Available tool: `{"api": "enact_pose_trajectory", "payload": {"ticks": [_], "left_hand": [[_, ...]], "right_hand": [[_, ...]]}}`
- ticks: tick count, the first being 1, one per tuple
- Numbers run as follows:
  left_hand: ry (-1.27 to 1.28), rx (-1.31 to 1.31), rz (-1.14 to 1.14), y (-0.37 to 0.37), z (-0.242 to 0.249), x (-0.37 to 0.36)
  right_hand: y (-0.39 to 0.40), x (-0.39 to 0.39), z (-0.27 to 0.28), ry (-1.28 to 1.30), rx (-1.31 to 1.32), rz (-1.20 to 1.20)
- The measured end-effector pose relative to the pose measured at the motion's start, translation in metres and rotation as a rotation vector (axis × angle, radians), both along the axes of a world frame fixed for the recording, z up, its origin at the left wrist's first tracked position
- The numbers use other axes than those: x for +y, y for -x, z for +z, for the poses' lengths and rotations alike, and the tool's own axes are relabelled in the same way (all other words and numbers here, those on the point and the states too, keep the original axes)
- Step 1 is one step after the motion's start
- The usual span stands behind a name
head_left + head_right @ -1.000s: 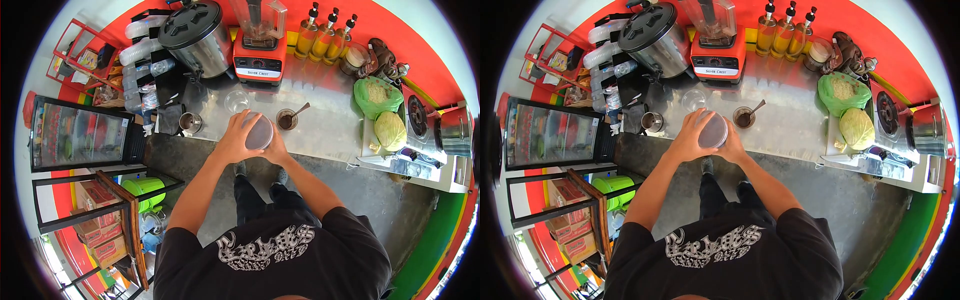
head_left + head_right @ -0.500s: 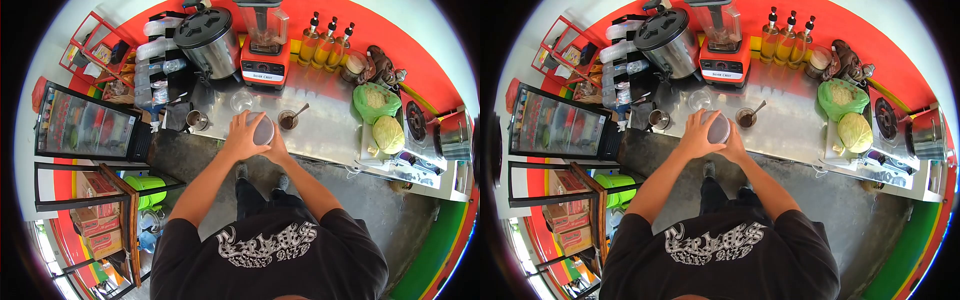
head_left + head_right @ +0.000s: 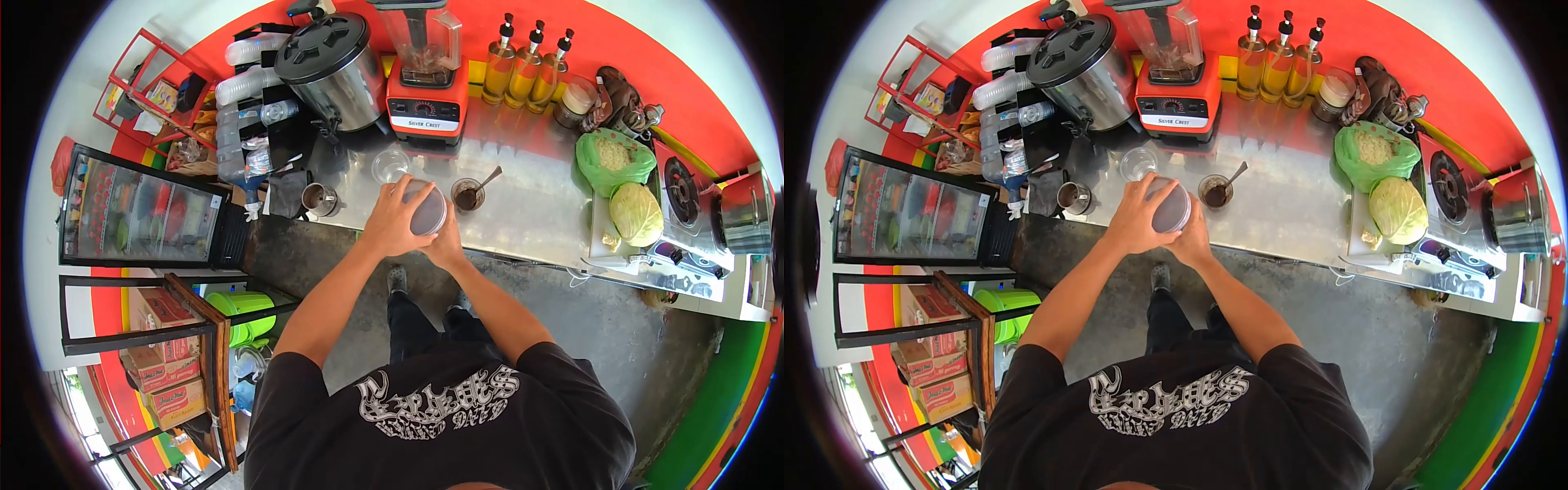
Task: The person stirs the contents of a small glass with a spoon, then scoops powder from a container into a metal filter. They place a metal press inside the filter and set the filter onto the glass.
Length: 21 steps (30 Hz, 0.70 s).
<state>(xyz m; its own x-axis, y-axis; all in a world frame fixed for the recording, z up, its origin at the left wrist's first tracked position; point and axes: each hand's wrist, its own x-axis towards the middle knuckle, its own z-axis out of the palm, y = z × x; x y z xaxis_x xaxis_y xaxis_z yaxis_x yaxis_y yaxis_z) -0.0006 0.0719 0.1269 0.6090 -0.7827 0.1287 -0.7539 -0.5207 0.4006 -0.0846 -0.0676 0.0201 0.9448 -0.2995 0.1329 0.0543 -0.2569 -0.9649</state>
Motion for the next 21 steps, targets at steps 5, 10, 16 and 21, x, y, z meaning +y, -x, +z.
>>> {"api": "enact_pose_trajectory", "payload": {"ticks": [5, 10, 16, 21], "left_hand": [[-0.032, -0.066, 0.120, 0.013, -0.003, -0.004], [-0.127, 0.017, -0.032, -0.006, 0.015, 0.005], [-0.037, 0.081, -0.297, -0.033, 0.016, 0.009], [0.073, 0.055, -0.157, -0.018, -0.004, 0.006]], "right_hand": [[0.004, 0.004, 0.002, 0.148, 0.017, -0.034], [-0.001, -0.008, 0.004, 0.082, -0.012, 0.054], [-0.005, -0.027, 0.014, -0.039, 0.000, 0.195], [-0.001, -0.013, 0.005, 0.098, 0.035, 0.121]]}}
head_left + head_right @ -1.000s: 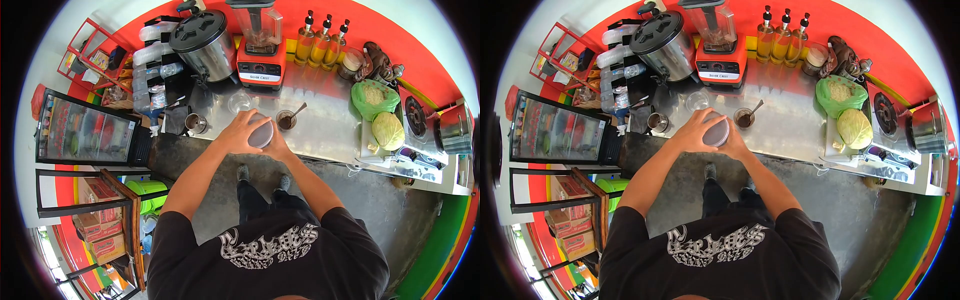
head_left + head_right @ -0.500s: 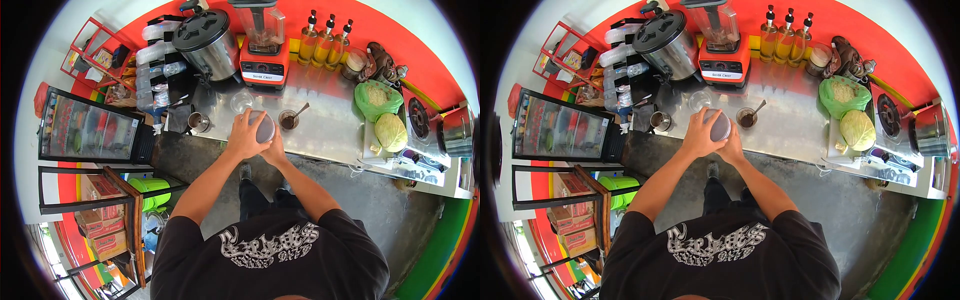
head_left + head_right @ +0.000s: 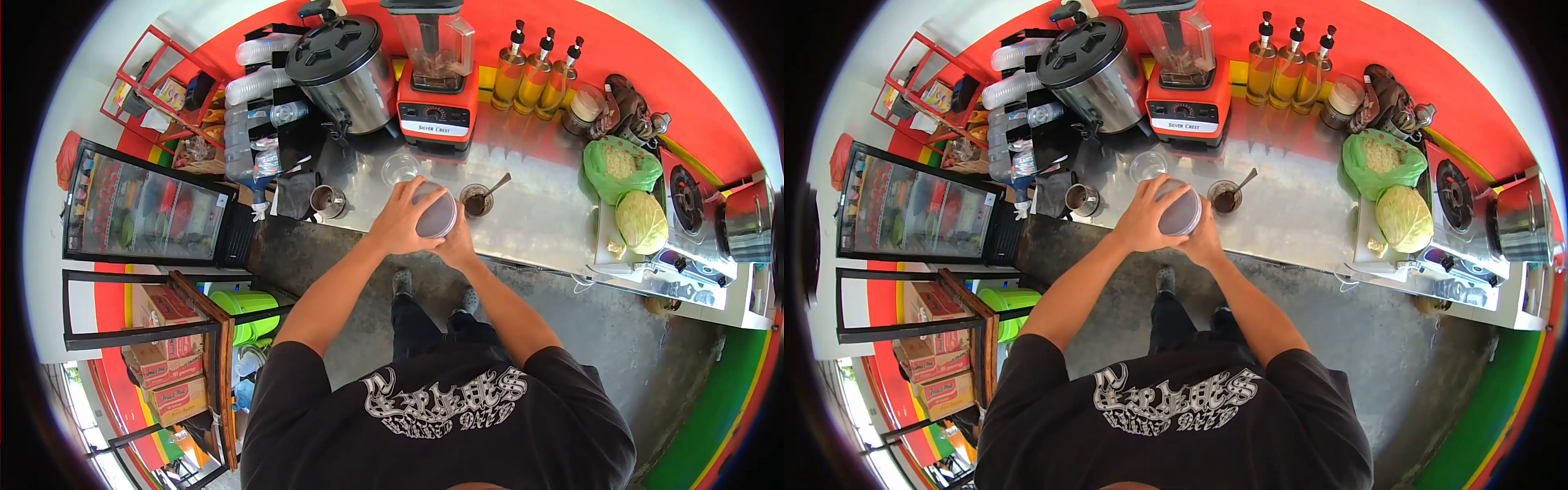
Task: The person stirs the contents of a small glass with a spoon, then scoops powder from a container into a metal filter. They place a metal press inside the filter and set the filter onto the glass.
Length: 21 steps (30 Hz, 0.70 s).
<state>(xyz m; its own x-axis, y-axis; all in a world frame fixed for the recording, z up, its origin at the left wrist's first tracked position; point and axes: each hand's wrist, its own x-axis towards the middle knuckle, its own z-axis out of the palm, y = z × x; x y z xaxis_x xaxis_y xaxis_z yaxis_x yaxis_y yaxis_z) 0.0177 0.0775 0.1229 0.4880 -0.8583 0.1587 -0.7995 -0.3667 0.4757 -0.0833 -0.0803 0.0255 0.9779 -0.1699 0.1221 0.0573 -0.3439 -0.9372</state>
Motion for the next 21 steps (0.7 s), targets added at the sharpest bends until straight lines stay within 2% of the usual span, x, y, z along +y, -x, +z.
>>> {"api": "enact_pose_trajectory", "payload": {"ticks": [1, 2, 4, 13, 19, 21], "left_hand": [[0.023, 0.010, 0.091, 0.004, -0.002, -0.002], [0.022, 0.007, 0.089, 0.009, -0.004, -0.004], [0.043, -0.051, 0.199, 0.017, -0.006, -0.007], [-0.053, -0.071, 0.366, 0.033, 0.002, -0.016], [-0.058, 0.174, 0.161, 0.008, 0.021, 0.007], [-0.079, 0.189, 0.185, 0.008, 0.022, 0.009]], "right_hand": [[0.000, 0.007, -0.002, -0.036, -0.023, -0.064], [-0.002, 0.010, -0.004, -0.072, -0.050, -0.132], [-0.003, 0.011, -0.008, -0.076, -0.060, -0.138], [0.002, 0.013, -0.007, -0.029, -0.061, -0.143], [0.001, 0.011, -0.004, 0.023, -0.088, -0.147], [0.002, 0.015, 0.002, 0.022, -0.050, -0.156]]}}
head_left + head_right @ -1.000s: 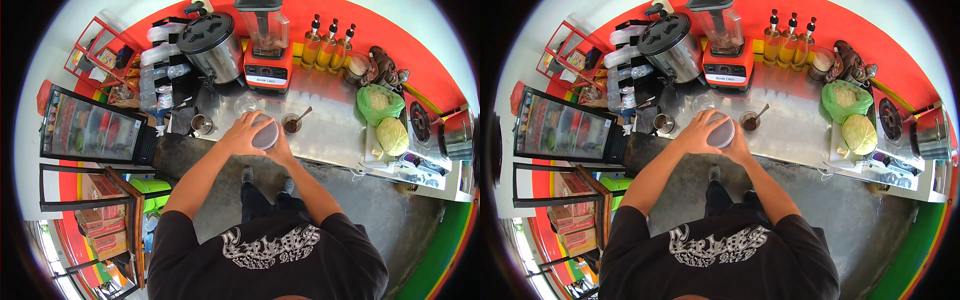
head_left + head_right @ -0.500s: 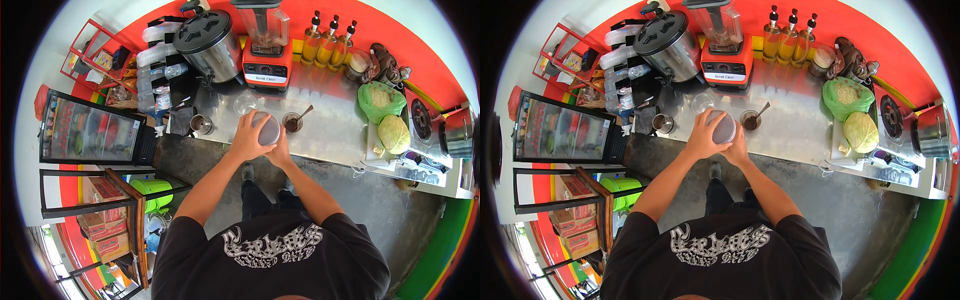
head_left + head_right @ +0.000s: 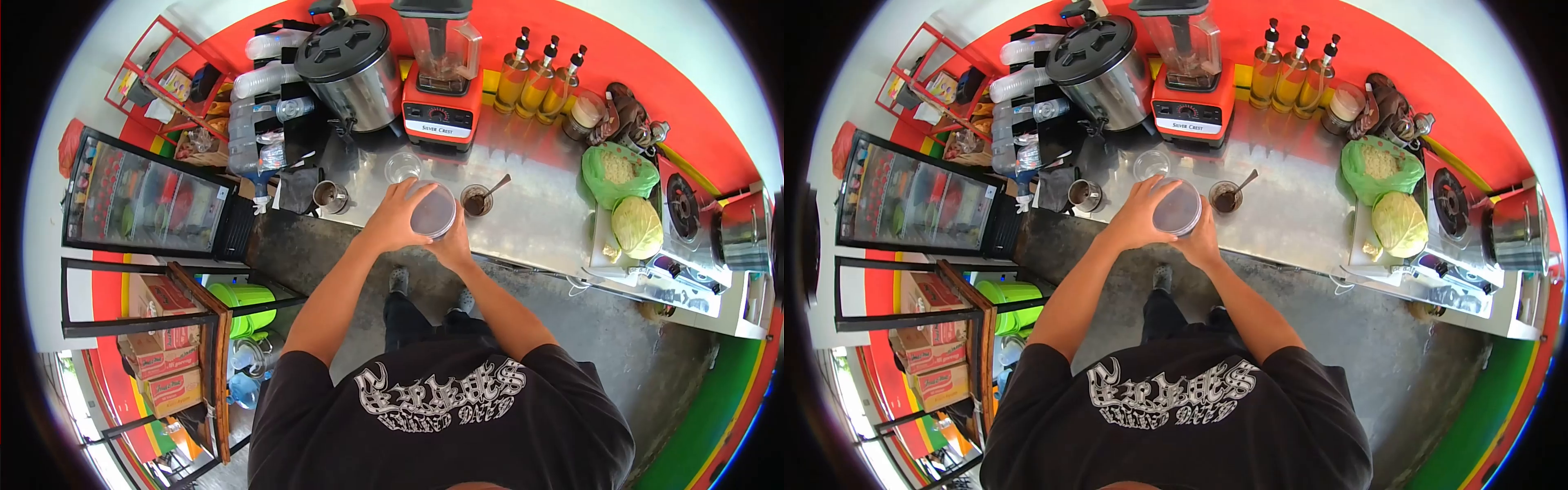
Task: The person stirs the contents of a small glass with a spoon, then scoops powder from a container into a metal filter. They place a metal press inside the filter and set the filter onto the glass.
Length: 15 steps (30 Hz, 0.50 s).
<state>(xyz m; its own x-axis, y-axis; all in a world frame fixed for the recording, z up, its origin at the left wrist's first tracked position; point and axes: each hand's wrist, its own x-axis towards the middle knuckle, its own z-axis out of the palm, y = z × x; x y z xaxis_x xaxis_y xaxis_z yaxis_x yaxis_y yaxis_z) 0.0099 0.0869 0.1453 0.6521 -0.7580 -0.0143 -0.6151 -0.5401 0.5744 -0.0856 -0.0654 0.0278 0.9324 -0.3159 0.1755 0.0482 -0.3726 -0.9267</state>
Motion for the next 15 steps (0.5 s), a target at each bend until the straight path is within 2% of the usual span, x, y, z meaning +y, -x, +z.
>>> {"api": "enact_pose_trajectory", "payload": {"ticks": [8, 10, 11, 13, 15], "left_hand": [[0.117, -0.013, 0.064, -0.008, -0.001, 0.009], [0.267, -0.138, 0.195, -0.021, -0.030, 0.016], [0.272, -0.128, 0.196, -0.036, -0.054, 0.023], [0.462, 0.027, 0.305, -0.076, -0.092, 0.036], [0.395, 0.122, 0.288, -0.083, -0.082, 0.038]], "right_hand": [[-0.005, 0.006, 0.010, -0.069, -0.075, -0.023], [-0.007, 0.010, 0.016, -0.058, -0.033, -0.048], [-0.006, 0.012, 0.018, -0.053, 0.013, -0.065], [-0.006, 0.013, 0.018, -0.057, 0.029, -0.063], [-0.008, 0.013, 0.017, -0.056, 0.040, -0.059]]}}
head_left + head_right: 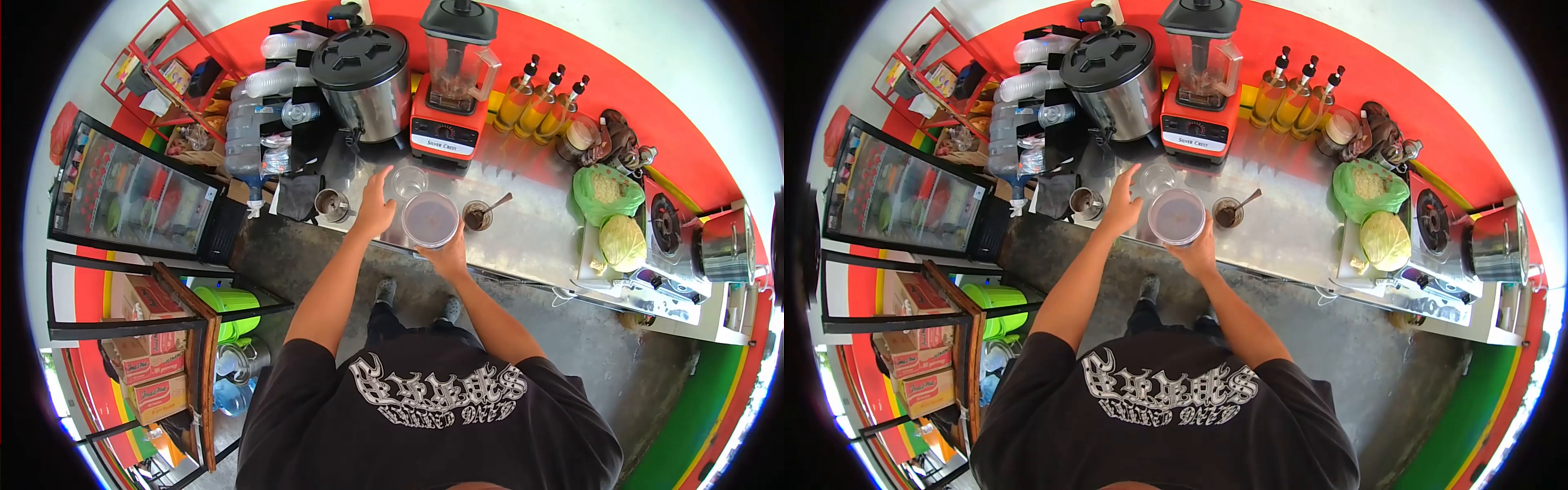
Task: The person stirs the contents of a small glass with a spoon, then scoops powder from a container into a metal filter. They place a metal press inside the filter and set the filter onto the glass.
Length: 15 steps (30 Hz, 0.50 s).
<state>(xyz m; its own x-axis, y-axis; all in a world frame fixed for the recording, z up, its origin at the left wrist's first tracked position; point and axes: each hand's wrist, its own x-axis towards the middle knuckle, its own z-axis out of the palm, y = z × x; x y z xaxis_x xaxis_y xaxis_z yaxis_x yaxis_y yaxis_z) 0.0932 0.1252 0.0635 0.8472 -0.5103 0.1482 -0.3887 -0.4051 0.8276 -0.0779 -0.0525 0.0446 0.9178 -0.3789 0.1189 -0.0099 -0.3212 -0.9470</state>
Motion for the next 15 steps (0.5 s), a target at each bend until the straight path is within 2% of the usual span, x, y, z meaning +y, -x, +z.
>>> {"api": "enact_pose_trajectory", "payload": {"ticks": [2, 4, 8, 10, 15], "left_hand": [[-0.048, 0.092, -0.044, -0.003, 0.020, -0.001], [-0.296, 0.009, -0.120, -0.002, 0.041, -0.008], [-0.333, -0.035, -0.255, -0.025, 0.055, -0.020], [-0.375, -0.043, -0.453, -0.043, 0.048, -0.027], [-0.403, -0.041, -0.476, -0.058, 0.050, -0.037]], "right_hand": [[0.001, 0.000, 0.000, 0.015, 0.067, -0.020], [0.002, 0.001, 0.004, 0.005, 0.091, -0.026], [0.002, 0.003, 0.008, -0.023, 0.099, -0.039], [0.001, 0.003, 0.005, -0.027, 0.113, -0.047], [0.000, 0.011, 0.008, -0.079, 0.189, -0.127]]}}
